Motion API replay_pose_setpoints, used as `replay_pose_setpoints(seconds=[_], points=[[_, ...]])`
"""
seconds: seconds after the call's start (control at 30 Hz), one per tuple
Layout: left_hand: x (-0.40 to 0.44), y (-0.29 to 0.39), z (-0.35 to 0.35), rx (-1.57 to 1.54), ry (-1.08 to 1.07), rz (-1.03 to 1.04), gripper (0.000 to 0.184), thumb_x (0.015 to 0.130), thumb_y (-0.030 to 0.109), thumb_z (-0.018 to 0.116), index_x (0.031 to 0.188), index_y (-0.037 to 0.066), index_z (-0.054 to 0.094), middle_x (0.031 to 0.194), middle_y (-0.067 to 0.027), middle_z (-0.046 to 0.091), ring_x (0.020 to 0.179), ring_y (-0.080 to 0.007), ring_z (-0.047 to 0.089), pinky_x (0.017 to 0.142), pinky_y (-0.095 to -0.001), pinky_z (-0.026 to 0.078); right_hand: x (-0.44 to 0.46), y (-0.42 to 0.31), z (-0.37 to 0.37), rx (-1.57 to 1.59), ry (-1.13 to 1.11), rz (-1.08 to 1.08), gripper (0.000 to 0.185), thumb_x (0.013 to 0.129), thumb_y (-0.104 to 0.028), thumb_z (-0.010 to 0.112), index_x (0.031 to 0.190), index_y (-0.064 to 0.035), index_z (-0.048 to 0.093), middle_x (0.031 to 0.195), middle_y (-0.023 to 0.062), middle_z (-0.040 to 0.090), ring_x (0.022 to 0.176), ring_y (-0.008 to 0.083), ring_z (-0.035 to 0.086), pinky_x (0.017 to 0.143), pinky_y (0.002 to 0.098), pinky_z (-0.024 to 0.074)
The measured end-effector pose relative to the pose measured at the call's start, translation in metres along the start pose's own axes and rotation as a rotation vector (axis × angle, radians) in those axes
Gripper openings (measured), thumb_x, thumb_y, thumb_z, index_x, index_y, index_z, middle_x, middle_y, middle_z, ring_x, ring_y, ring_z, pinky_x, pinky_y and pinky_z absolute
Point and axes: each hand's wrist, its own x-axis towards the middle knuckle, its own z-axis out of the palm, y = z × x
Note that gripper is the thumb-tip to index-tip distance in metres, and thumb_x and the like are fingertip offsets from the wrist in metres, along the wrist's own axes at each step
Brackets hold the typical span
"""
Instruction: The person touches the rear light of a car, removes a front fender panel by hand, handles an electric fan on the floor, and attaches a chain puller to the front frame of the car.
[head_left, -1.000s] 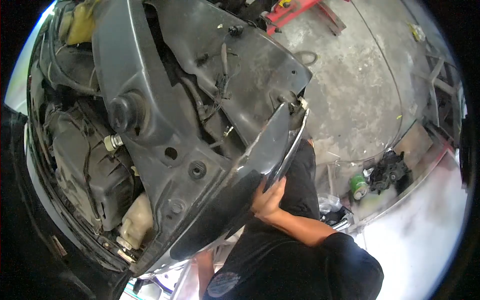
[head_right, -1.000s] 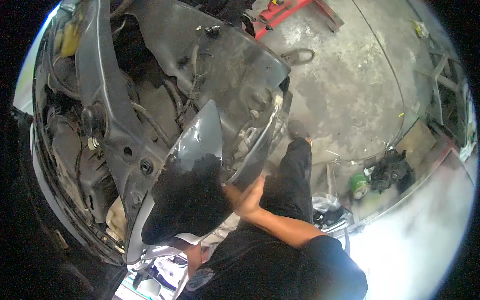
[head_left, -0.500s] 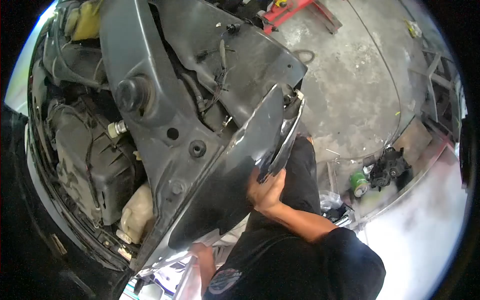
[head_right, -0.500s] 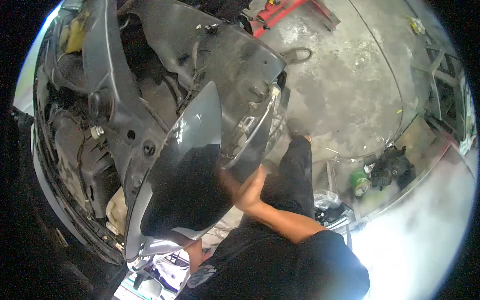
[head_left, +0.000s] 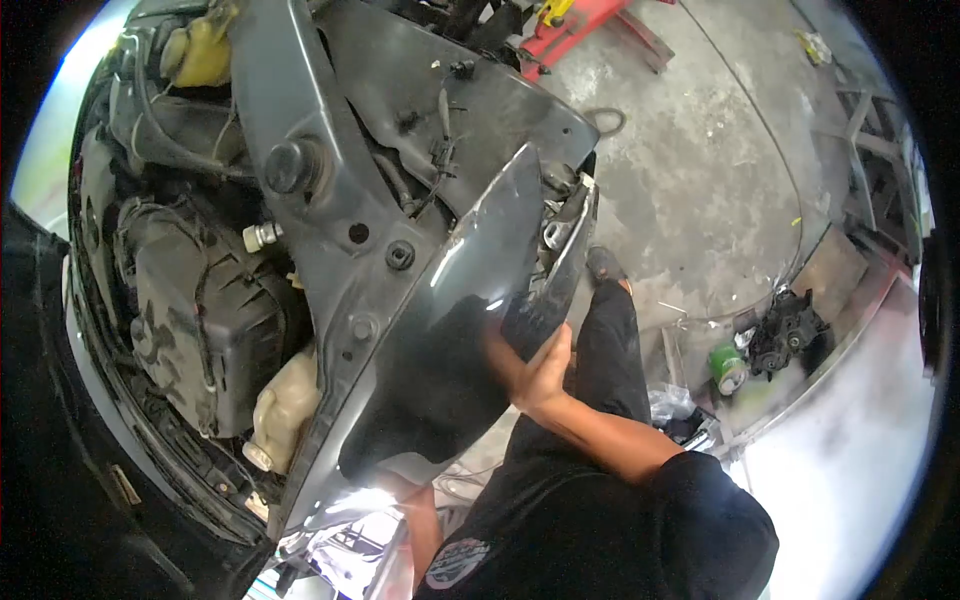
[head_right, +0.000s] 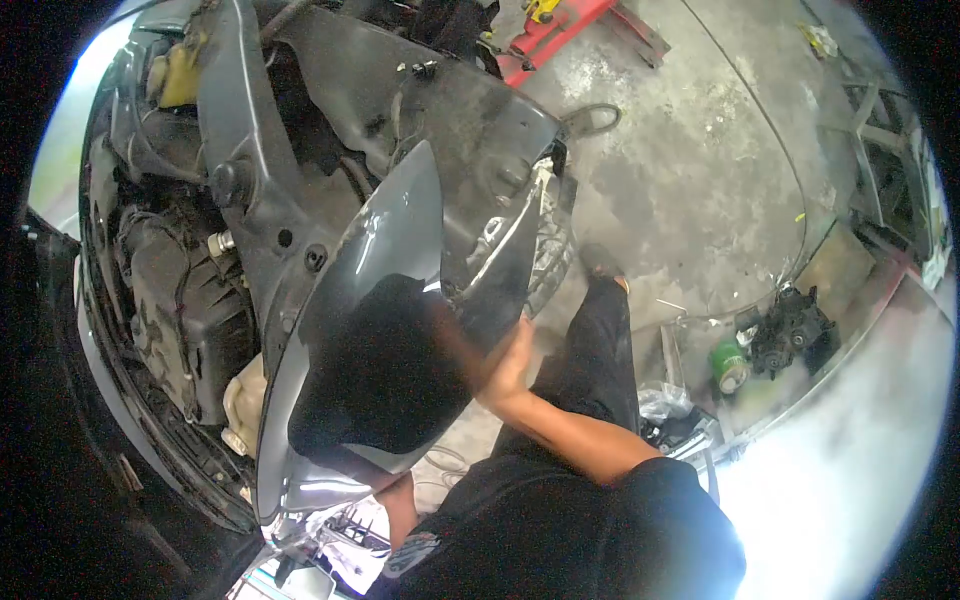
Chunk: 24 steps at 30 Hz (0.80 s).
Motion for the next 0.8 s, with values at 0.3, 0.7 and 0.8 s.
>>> replay_pose_setpoints(seconds=[0.3,0.7,0.8], points=[[0.012,0.072,0.031,-1.172,0.086,-0.264,0.051,0.096,0.041,0.042,0.132,0.008,0.053,0.137,-0.0101,0.052,0.126,-0.0317,0.047,0.109,-0.0501,0.035,0.001,-0.004,0.012,0.089,-0.024,0.001,0.062,0.097,-0.05,0.031,0.135,-0.0023,0.042,0.135,0.0186,0.049,0.123,0.0362,0.05,0.108,0.0519,0.0392],[0.023,0.111,0.039,-1.461,0.179,-0.28,0.052,0.095,0.039,0.043,0.135,0.006,0.048,0.14,-0.0116,0.047,0.129,-0.0316,0.044,0.11,-0.0494,0.033,-0.005,-0.01,0.026,0.019,0.099,-0.093,0.057,0.1,-0.047,0.033,0.136,-0.0055,0.044,0.138,0.0132,0.048,0.127,0.0333,0.047,0.111,0.049,0.0348],[0.022,0.109,0.039,-1.469,0.194,-0.286,0.052,0.095,0.038,0.043,0.136,0.006,0.047,0.141,-0.0119,0.046,0.129,-0.0316,0.043,0.111,-0.0492,0.033,-0.009,-0.01,0.036,0.052,0.108,-0.113,0.055,0.1,-0.046,0.033,0.135,-0.0054,0.046,0.137,0.0124,0.049,0.127,0.0321,0.047,0.11,0.0483,0.0356]])
